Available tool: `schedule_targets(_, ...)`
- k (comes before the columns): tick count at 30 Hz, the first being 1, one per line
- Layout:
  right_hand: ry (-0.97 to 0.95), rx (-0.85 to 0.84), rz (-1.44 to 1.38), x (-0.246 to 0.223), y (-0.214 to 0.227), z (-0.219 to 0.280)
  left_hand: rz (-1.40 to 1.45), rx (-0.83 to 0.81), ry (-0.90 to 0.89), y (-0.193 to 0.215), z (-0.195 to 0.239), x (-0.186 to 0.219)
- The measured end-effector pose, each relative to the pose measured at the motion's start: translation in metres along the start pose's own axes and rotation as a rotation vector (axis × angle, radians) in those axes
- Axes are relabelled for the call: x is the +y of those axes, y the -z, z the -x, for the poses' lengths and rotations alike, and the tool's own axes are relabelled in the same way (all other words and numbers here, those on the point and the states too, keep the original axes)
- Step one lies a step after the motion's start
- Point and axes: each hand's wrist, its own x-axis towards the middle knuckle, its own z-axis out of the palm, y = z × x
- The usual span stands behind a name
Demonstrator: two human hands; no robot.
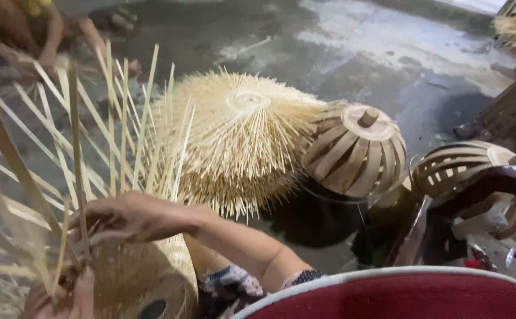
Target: The person weaves a basket using thin bamboo strips, interlacing them by hand to form the basket's body. The basket is held on the lap while the person sits on the floor, with other finished baskets visible nearby.
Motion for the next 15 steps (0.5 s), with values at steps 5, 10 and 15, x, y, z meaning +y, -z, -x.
schedule_targets(5, 0.233, 0.284, 0.384, -0.062, 0.009, 0.063, 0.034, 0.02, -0.05, -0.007, -0.016, 0.007)
schedule_targets(10, 0.556, 0.543, 0.538, -0.1, 0.006, 0.122, 0.048, -0.03, -0.024, 0.0, -0.003, 0.02)
schedule_targets(15, 0.554, 0.695, 0.609, -0.074, 0.006, 0.116, -0.317, -0.11, -0.177, 0.016, 0.003, 0.029)
